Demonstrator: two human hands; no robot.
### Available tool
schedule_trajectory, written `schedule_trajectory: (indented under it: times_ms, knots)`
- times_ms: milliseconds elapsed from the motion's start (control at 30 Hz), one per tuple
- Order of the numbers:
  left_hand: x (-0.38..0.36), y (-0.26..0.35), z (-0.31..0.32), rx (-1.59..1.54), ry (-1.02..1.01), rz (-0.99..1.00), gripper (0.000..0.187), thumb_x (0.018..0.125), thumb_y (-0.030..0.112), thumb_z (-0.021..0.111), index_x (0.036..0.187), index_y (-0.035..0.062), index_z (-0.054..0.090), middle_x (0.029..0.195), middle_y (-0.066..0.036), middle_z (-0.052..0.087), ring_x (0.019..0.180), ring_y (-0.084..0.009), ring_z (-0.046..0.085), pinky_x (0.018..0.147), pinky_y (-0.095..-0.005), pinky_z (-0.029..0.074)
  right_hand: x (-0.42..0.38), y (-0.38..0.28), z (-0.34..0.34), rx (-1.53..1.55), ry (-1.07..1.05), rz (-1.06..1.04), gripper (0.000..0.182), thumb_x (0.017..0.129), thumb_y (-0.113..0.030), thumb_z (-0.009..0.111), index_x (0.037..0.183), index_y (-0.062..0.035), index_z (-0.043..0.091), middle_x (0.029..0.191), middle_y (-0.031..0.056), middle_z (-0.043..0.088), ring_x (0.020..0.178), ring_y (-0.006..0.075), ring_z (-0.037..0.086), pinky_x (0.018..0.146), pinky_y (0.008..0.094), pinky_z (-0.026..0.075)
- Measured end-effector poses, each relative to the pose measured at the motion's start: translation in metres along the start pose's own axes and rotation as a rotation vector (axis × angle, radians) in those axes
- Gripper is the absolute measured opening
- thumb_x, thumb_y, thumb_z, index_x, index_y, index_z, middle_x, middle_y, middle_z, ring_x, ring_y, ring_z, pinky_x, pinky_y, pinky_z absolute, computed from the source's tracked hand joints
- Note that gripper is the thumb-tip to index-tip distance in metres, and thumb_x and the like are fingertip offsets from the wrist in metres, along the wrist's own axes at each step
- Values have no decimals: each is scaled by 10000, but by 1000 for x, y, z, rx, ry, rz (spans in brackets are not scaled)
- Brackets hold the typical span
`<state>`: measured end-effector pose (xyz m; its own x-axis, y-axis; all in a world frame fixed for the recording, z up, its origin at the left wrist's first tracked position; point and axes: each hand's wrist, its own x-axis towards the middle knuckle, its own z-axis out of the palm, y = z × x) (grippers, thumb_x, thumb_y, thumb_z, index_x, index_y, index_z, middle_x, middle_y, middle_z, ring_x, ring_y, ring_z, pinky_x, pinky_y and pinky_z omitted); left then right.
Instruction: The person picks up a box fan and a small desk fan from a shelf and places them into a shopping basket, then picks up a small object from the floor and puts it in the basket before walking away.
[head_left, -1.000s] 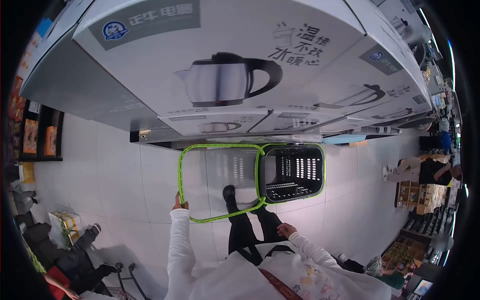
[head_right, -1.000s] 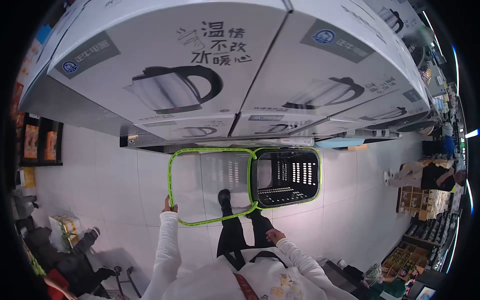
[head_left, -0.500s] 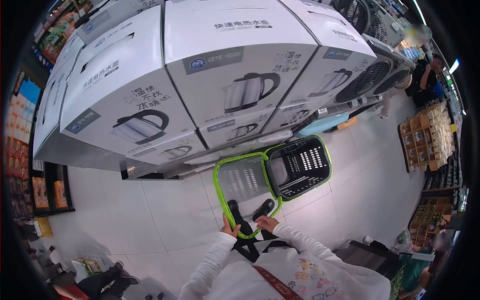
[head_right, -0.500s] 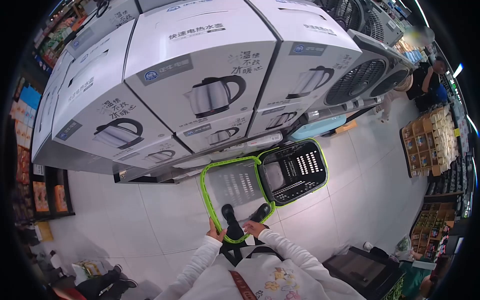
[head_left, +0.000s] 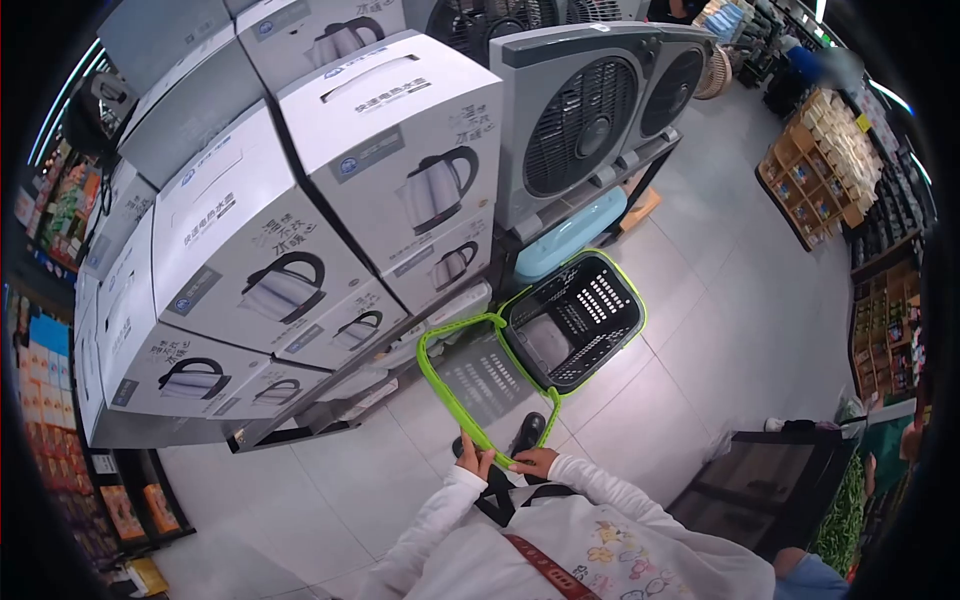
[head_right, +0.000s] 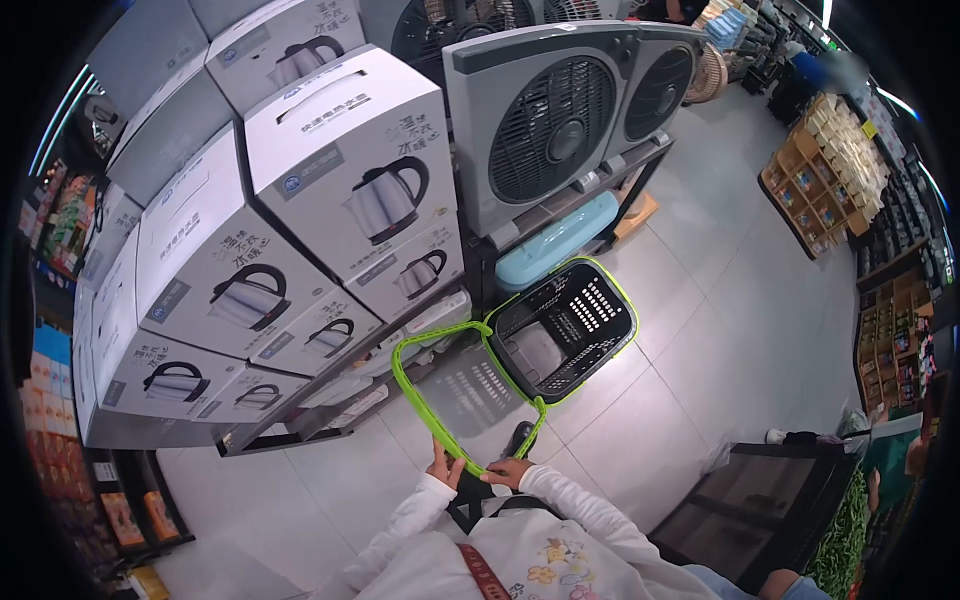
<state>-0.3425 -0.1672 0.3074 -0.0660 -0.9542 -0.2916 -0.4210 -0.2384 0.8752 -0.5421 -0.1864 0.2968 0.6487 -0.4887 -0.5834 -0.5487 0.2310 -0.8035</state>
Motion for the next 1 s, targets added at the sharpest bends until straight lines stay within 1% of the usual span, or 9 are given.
schedule_trajectory:
  times_ms: [67, 233, 300, 433, 533, 767, 867, 933, 1000]
  knots:
    - [11, 5, 14, 0, -23, 23, 779, 788, 240, 527, 1307, 24, -10, 828, -178, 572, 708, -298, 586, 637, -340, 463, -14, -1, -14, -332, 80, 21, 562, 782, -551, 410, 1024, -62, 545, 984, 112, 564, 943, 271, 513, 829, 361, 387]
    - [50, 31, 37, 152, -127, -37, 826, 749, 231, 587, 1310, 18, 20, 977, -195, 519, 851, -285, 552, 697, -329, 457, -41, 17, -40, -399, 297, -25, 560, 771, -576, 387, 1007, -97, 555, 984, 79, 563, 951, 256, 504, 817, 384, 385]
    - [67, 40, 46, 69, -52, 59, 943, 672, 215, 675, 1311, 18, 11, 1134, -208, 416, 980, -276, 483, 747, -321, 446, -48, 26, -50, -412, 337, -15, 550, 771, -576, 382, 1009, -111, 557, 993, 68, 562, 957, 246, 502, 816, 390, 383]
    - [93, 68, 60, 55, 97, 249, 1150, 543, 215, 776, 1306, 16, -61, 1224, -221, 288, 1053, -296, 408, 794, -316, 429, -56, 46, -68, -402, 453, -20, 543, 775, -575, 371, 1026, -126, 547, 995, 60, 562, 967, 233, 492, 808, 407, 370]
    - [113, 88, 65, 74, 88, 163, 1161, 539, 207, 776, 1306, 20, -76, 1213, -226, 295, 1050, -314, 406, 831, -330, 405, -65, 53, -84, -377, 491, -7, 546, 774, -580, 366, 1033, -133, 541, 997, 54, 560, 977, 227, 482, 802, 412, 361]
    - [159, 83, 92, 458, 36, 346, 1115, 590, 284, 734, 1293, -23, -75, 1278, -300, 187, 1129, -415, 316, 953, -384, 270, -80, 66, -133, -250, 469, 18, 468, 763, -527, 453, 957, -116, 562, 956, 82, 566, 962, 252, 494, 809, 409, 377]
    - [162, 89, 102, 342, -43, 337, 1075, 618, 295, 710, 1286, -47, -60, 1279, -330, 165, 1157, -444, 266, 965, -384, 251, -80, 89, -140, -227, 521, -4, 502, 723, -558, 490, 947, -116, 569, 924, 75, 573, 950, 246, 496, 805, 417, 373]
    - [162, 101, 105, 368, -72, 372, 1015, 658, 271, 678, 1289, -45, -51, 1258, -328, 221, 1152, -428, 286, 962, -381, 258, -82, 101, -150, -217, 540, -7, 533, 677, -581, 526, 945, -123, 574, 893, 60, 576, 935, 235, 500, 782, 413, 376]
    - [168, 109, 104, 373, -211, 348, 937, 699, 253, 644, 1292, -36, -21, 1253, -295, 265, 1133, -399, 334, 941, -387, 290, -93, 97, -159, -396, 499, 174, 522, 659, -577, 547, 939, -138, 578, 895, 47, 575, 927, 220, 502, 752, 401, 379]
